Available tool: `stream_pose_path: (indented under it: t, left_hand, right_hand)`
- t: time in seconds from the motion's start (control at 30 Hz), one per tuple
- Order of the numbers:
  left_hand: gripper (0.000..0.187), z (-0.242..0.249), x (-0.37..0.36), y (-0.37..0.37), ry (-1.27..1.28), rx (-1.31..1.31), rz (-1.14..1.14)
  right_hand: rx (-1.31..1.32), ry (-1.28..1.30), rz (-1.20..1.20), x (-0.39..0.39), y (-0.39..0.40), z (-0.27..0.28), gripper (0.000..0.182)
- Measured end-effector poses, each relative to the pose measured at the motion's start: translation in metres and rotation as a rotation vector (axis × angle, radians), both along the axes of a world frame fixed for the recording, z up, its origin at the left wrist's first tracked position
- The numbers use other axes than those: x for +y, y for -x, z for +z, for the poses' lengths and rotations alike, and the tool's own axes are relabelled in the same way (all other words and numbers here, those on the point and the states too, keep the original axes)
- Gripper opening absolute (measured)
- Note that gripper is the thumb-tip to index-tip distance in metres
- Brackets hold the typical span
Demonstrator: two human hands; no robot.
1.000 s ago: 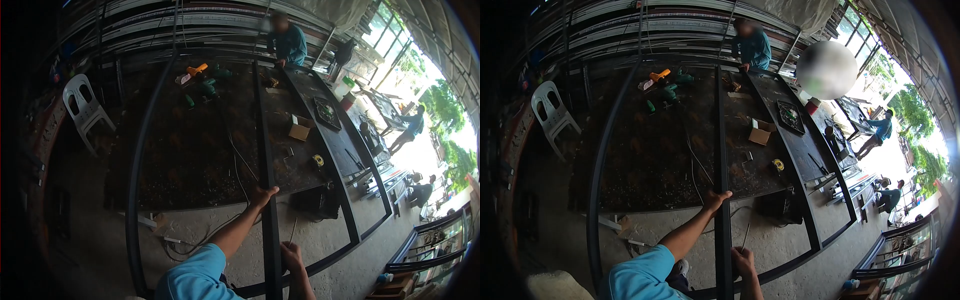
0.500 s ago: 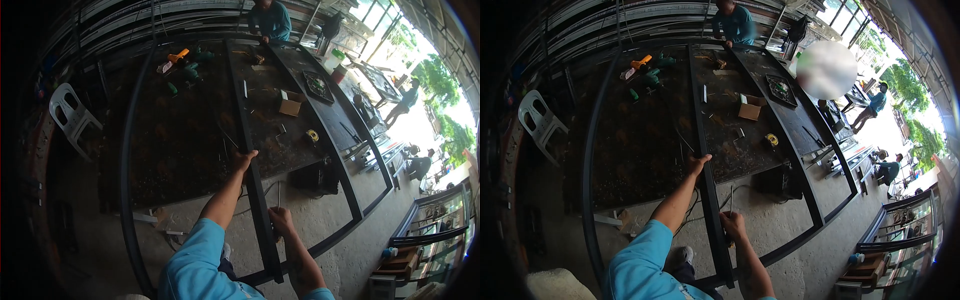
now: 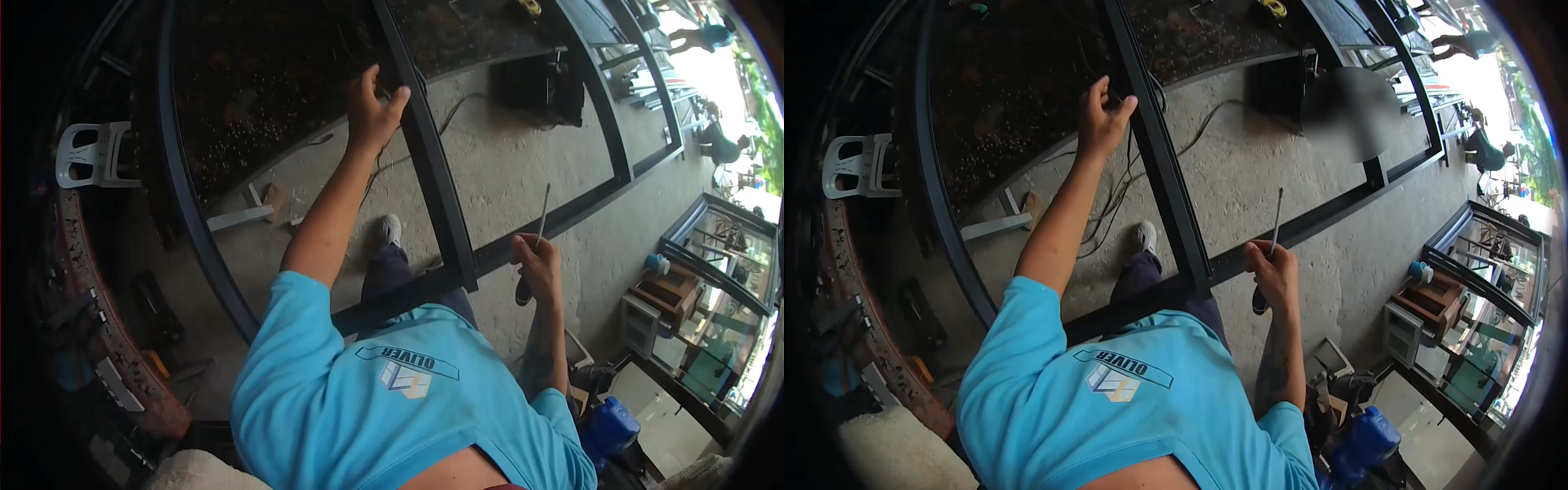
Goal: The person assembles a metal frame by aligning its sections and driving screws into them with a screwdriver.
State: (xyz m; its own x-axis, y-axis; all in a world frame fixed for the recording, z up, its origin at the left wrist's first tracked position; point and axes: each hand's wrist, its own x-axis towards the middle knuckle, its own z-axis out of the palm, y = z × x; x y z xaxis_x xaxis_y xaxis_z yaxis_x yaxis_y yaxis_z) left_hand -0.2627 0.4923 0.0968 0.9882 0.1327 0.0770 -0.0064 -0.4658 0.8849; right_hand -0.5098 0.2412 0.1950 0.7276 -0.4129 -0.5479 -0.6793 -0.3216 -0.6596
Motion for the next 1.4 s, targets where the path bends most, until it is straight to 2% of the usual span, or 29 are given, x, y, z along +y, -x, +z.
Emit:
stream_pose_path:
  t: [0.03,0.1,0.13,0.17,0.2,0.23,0.27,0.3,0.33,0.43,0.5,0.53,0.6,0.63,0.7,0.73,0.8,0.83,0.9,0.97,1.03,1.07,1.1,1.17,1.2,1.27,1.3,1.37,1.4]
  left_hand:
    - [0.076,0.006,0.002,0.037,0.131,0.031,-0.085]
    - [0.074,-0.016,0.001,0.120,0.127,0.202,-0.097]
    - [0.074,-0.041,-0.007,0.190,0.373,0.525,-0.147]
    - [0.079,-0.040,-0.015,0.219,0.379,0.606,-0.222]
    - [0.059,-0.018,-0.026,0.236,0.429,0.715,-0.248]
    - [0.059,0.000,-0.037,0.242,0.416,0.707,-0.235]
    - [0.055,0.016,-0.049,0.249,0.520,0.730,-0.299]
    - [0.052,0.026,-0.060,0.253,0.622,0.748,-0.368]
    - [0.046,0.026,-0.071,0.255,0.631,0.750,-0.325]
    - [0.039,0.013,-0.099,0.254,0.637,0.608,-0.287]
    - [0.036,0.013,-0.117,0.254,0.581,0.586,-0.276]
    - [0.041,0.007,-0.124,0.253,0.510,0.566,-0.278]
    - [0.058,0.012,-0.135,0.248,0.372,0.575,-0.287]
    - [0.058,0.013,-0.139,0.247,0.367,0.562,-0.293]
    - [0.074,0.018,-0.144,0.242,0.259,0.605,-0.345]
    - [0.074,0.011,-0.146,0.242,0.256,0.593,-0.348]
    - [0.090,-0.024,-0.147,0.235,0.091,0.649,-0.228]
    - [0.098,-0.043,-0.145,0.232,0.123,0.707,-0.249]
    - [0.095,-0.047,-0.145,0.233,0.137,0.588,-0.268]
    - [0.088,0.003,-0.147,0.251,0.092,0.592,-0.199]
    - [0.078,-0.011,-0.142,0.258,0.216,0.535,-0.222]
    - [0.065,-0.013,-0.143,0.260,0.288,0.481,-0.176]
    - [0.053,0.008,-0.144,0.263,0.381,0.553,-0.114]
    - [0.042,0.022,-0.142,0.261,0.523,0.663,0.005]
    - [0.042,0.017,-0.142,0.255,0.530,0.650,0.008]
    - [0.035,0.008,-0.148,0.238,0.296,0.487,0.227]
    - [0.035,0.010,-0.152,0.232,0.311,0.468,0.233]
    - [0.031,0.016,-0.159,0.227,0.291,0.484,0.398]
    - [0.028,0.021,-0.157,0.229,0.262,0.563,0.337]
  right_hand:
    - [-0.011,0.024,-0.021,-0.009,0.012,-0.001,0.038]
    - [0.003,0.029,-0.083,-0.028,0.039,-0.019,0.039]
    - [-0.027,0.004,-0.203,-0.041,0.056,-0.029,0.041]
    - [-0.055,-0.014,-0.318,-0.049,0.065,-0.040,0.044]
    - [-0.077,-0.057,-0.359,-0.053,0.070,-0.049,0.047]
    - [-0.082,-0.074,-0.349,-0.058,0.076,-0.056,0.047]
    - [-0.086,-0.074,-0.340,-0.058,0.078,-0.060,0.045]
    - [-0.096,-0.075,-0.334,-0.058,0.077,-0.063,0.043]
    - [-0.124,-0.078,-0.317,-0.058,0.079,-0.067,0.044]
    - [-0.144,-0.243,-0.400,-0.060,0.082,-0.080,0.051]
    - [-0.157,-0.322,-0.362,-0.067,0.090,-0.076,0.057]
    - [-0.152,-0.380,-0.319,-0.071,0.092,-0.073,0.063]
    - [-0.169,-0.368,-0.322,-0.083,0.101,-0.071,0.060]
    - [-0.153,-0.345,-0.322,-0.089,0.110,-0.071,0.056]
    - [-0.162,-0.361,-0.334,-0.102,0.122,-0.072,0.057]
    - [-0.143,-0.354,-0.359,-0.107,0.129,-0.074,0.058]
    - [-0.156,-0.330,-0.378,-0.117,0.144,-0.083,0.061]
    - [-0.157,-0.330,-0.371,-0.122,0.149,-0.087,0.061]
    - [-0.165,-0.322,-0.361,-0.121,0.152,-0.090,0.061]
    - [-0.178,-0.310,-0.345,-0.120,0.156,-0.090,0.060]
    - [-0.139,-0.269,-0.395,-0.114,0.156,-0.088,0.057]
    - [-0.152,-0.267,-0.384,-0.111,0.156,-0.085,0.057]
    - [-0.163,-0.247,-0.363,-0.109,0.154,-0.080,0.056]
    - [-0.183,-0.222,-0.333,-0.107,0.149,-0.074,0.054]
    - [-0.201,-0.202,-0.307,-0.105,0.145,-0.071,0.052]
    - [-0.228,-0.164,-0.258,-0.103,0.137,-0.066,0.048]
    - [-0.247,-0.157,-0.243,-0.103,0.132,-0.061,0.048]
    - [-0.177,-0.181,-0.180,-0.102,0.124,-0.050,0.056]
    - [-0.182,-0.156,-0.177,-0.101,0.121,-0.048,0.055]
